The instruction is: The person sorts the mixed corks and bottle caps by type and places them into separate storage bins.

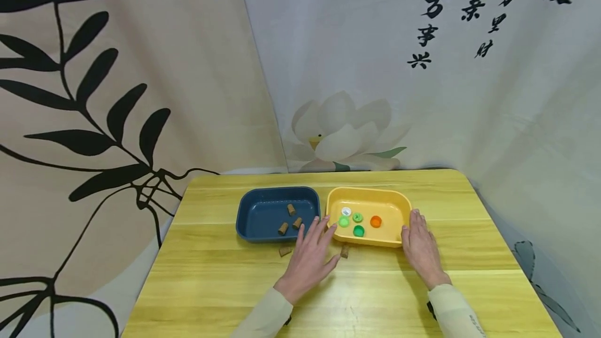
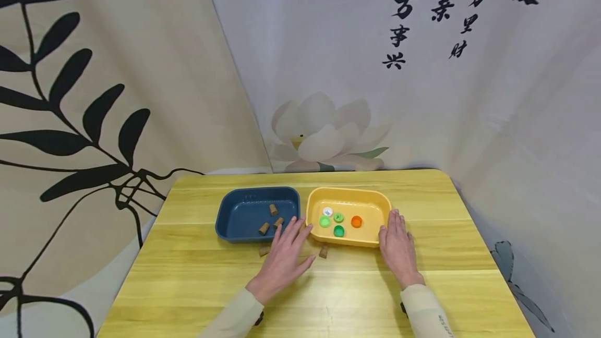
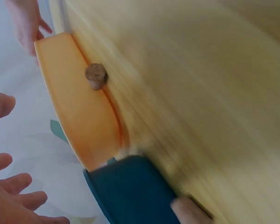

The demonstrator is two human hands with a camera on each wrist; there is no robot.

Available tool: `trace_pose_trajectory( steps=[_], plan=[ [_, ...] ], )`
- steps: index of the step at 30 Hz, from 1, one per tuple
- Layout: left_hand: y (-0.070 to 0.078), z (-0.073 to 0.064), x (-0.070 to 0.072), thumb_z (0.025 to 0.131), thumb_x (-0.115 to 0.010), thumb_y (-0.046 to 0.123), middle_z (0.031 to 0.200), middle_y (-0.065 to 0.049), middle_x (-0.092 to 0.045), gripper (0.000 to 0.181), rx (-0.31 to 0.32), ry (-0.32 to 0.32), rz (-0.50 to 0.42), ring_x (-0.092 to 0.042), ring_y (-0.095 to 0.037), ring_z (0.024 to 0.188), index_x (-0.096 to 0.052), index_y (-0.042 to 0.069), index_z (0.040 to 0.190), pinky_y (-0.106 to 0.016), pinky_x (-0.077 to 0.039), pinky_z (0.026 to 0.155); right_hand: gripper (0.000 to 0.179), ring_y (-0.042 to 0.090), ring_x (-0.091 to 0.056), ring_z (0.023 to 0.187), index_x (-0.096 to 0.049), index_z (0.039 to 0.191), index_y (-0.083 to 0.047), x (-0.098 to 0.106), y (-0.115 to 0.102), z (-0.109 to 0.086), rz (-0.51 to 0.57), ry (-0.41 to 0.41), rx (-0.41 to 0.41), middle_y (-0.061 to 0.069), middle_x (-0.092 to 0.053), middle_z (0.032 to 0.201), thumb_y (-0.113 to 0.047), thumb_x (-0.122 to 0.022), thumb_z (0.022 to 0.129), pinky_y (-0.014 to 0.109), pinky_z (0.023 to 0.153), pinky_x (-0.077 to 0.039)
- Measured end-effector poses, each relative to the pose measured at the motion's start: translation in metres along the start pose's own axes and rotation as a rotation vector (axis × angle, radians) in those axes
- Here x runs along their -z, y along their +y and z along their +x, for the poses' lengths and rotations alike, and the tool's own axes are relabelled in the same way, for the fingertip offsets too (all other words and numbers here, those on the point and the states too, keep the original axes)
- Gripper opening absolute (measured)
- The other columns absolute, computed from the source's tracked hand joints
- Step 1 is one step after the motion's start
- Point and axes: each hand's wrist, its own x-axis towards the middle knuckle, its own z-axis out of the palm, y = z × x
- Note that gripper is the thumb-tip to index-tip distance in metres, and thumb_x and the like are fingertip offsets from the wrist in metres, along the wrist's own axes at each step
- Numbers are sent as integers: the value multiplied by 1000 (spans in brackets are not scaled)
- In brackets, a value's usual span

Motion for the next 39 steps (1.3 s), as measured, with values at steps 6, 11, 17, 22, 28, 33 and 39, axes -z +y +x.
trace_pose_trajectory(
  steps=[6, 11, 17, 22, 28, 33, 39],
  plan=[
    [-15, -22, 6, 93, -76, 43, 164, -10, -37, 70, 18, -32, 29, -34, -35, 151, -52, 14, 152, -65, -30, 117, 64, 54, -15, 151, -9, 159, 13, 2, -1, 0, -2, -1, 4, 34, -11, 166, -28, -25, 114, 73, 115, -20],
    [-28, -40, 9, 93, -77, 42, 161, -8, -43, 68, 28, -46, 40, -38, -34, 149, -53, 14, 150, -65, -32, 116, 63, 54, -15, 152, -9, 159, 13, 3, -2, 0, -7, -8, 4, 34, -12, 166, -27, -26, 114, 74, 114, -20],
    [-40, -59, 10, 93, -77, 39, 155, -9, -50, 63, 33, -44, 36, -43, -35, 146, -57, 13, 146, -64, -34, 115, 64, 54, -14, 152, -8, 160, 13, 3, -2, 0, 0, -20, -4, 34, -10, 166, -28, -26, 114, 73, 115, -19],
    [-46, -71, 8, 92, -77, 37, 151, -11, -54, 56, 64, -36, 31, -47, -37, 142, -62, 14, 140, -65, -36, 113, 64, 54, -14, 151, -8, 160, 12, 3, -2, -1, 1, -15, -4, 34, -10, 166, -28, -26, 114, 73, 115, -19],
    [-52, -78, 7, 92, -77, 40, 151, -14, -53, 59, 112, -97, 39, -48, -38, 140, -61, 11, 141, -67, -39, 110, 64, 54, -16, 151, -9, 159, 13, 3, -1, -1, -2, 1, 6, 34, -11, 166, -28, -25, 114, 74, 114, -21],
    [-59, -80, 3, 92, -76, 45, 155, -20, -47, 69, 155, -171, 45, -46, -42, 141, -57, 6, 146, -68, -38, 109, 63, 55, -17, 150, -10, 159, 14, 2, -1, -1, 0, 9, 8, 35, -12, 165, -27, -27, 114, 73, 114, -21],
    [-66, -80, -1, 92, -77, 44, 153, -20, -49, 70, 185, -206, 26, -47, -43, 139, -55, 7, 146, -70, -38, 107, 63, 56, -18, 150, -11, 159, 14, 2, -1, 0, -6, 12, 16, 35, -13, 165, -27, -27, 114, 74, 114, -22]
  ],
)
